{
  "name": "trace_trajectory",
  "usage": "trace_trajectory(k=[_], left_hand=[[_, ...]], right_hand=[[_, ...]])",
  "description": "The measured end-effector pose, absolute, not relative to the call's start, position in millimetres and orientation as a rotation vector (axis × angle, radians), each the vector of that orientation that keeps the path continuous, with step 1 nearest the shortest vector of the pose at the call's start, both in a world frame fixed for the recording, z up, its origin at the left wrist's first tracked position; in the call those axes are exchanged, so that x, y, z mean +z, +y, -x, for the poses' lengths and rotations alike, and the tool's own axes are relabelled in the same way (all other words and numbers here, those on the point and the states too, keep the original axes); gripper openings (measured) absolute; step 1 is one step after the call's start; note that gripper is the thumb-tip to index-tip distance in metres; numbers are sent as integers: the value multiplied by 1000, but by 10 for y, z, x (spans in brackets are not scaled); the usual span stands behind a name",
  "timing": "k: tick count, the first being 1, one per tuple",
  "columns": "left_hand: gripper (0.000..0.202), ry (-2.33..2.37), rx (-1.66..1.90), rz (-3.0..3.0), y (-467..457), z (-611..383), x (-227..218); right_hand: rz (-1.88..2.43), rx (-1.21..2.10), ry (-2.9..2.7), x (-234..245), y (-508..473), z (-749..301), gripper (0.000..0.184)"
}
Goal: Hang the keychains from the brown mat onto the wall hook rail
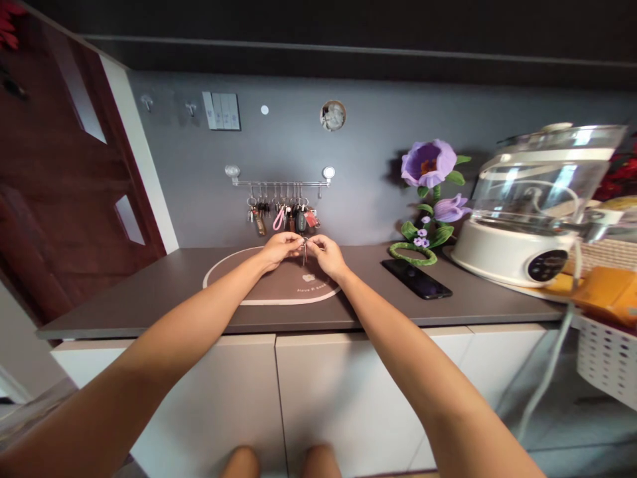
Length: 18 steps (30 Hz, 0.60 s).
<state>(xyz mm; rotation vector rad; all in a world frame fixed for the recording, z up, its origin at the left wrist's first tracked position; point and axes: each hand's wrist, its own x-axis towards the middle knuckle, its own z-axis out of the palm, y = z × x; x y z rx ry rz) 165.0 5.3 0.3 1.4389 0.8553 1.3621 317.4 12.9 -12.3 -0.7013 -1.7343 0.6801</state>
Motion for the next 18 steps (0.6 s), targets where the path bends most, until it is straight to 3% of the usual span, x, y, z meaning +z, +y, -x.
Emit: trace_trajectory(k=[10,18], left_hand=[[23,1047,1457,-1717,80,-1670,-37],[26,1441,1427,-2381,127,-1658,-122]], right_hand=[[676,762,-1591,-62,182,-3209,24],[685,835,-1403,284,450,-3208,27]])
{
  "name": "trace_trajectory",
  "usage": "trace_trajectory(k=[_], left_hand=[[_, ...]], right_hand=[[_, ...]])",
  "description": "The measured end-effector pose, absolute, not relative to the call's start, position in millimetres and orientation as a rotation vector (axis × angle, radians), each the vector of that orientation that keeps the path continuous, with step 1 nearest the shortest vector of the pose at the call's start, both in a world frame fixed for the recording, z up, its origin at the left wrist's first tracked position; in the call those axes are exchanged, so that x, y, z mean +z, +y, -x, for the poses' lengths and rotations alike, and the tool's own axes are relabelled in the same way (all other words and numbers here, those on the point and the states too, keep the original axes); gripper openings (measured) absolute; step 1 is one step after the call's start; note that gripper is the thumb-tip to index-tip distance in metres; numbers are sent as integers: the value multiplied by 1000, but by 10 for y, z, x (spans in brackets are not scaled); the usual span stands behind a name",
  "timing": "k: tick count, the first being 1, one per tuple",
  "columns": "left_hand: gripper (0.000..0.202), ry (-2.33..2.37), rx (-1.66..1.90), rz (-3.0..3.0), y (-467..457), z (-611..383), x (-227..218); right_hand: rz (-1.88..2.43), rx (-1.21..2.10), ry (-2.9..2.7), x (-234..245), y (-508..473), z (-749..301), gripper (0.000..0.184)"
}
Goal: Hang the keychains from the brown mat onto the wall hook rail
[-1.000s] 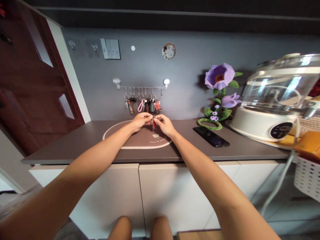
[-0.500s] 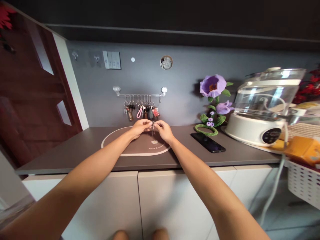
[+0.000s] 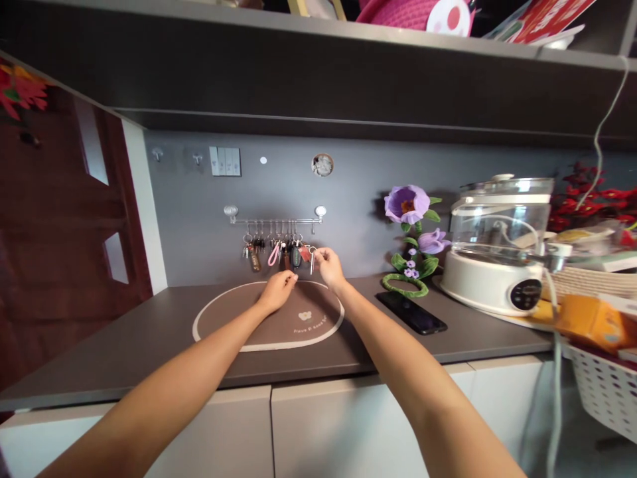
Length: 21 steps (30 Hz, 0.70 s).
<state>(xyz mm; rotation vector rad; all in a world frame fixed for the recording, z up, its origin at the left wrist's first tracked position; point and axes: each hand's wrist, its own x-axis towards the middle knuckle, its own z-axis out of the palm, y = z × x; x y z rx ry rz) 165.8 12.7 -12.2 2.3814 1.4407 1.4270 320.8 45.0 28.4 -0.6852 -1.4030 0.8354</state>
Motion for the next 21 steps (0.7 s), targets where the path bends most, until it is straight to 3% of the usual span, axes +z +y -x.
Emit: trace_trajectory(k=[11,21], left_hand=[[29,1580,1299,-2552,74,-1706,-98],[30,1639,1265,-2552,100,-1715,-96]], right_hand=[[784,838,-1168,792,830,-3021,2],[934,795,-1112,796,987,-3011,10]])
